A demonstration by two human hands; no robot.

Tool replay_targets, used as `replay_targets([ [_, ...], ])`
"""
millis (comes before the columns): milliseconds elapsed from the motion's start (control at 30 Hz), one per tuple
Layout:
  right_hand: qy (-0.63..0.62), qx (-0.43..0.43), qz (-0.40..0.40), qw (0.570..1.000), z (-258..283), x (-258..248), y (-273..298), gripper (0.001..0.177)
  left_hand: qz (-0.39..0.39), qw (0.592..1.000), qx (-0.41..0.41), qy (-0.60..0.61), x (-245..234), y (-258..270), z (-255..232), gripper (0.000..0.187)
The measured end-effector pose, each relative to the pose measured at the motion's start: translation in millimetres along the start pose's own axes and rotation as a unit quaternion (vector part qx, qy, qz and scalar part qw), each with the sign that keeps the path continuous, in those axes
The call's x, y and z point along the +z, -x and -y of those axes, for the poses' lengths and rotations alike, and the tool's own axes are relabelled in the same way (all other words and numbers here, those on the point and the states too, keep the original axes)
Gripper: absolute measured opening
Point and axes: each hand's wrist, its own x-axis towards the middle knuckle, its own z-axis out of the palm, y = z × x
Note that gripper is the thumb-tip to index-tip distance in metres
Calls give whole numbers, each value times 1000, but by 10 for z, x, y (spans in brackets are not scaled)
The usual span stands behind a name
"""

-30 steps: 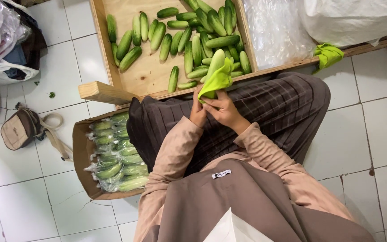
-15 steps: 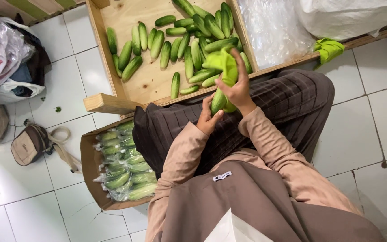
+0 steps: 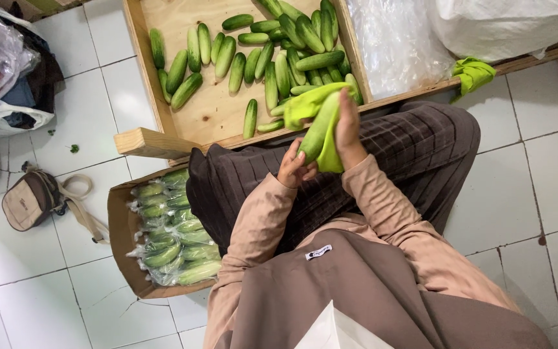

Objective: Wiping cucumbers with a cloth and packing them into individual plastic bags

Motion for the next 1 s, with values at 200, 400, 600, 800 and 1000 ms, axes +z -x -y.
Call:
replay_targets([
  [200,121,-126,136,975,-675,-121,-27,40,-85,996,-1,-35,364,35,-171,51],
  [400,259,-251,97,928,-141,-55,7,67,-70,996,-35,42,-105,-21,95,48],
  [600,265,-249,220,905,79,257,520,78,-41,982,-142,120,-162,83,78,71],
  [800,378,-268,257,848,168,399,841,67,-54,988,-87,115,-700,55,306,71],
  [1000,312,-286,244,872,149,304,737,60,-65,998,8,-18,-87,-23,0,52],
])
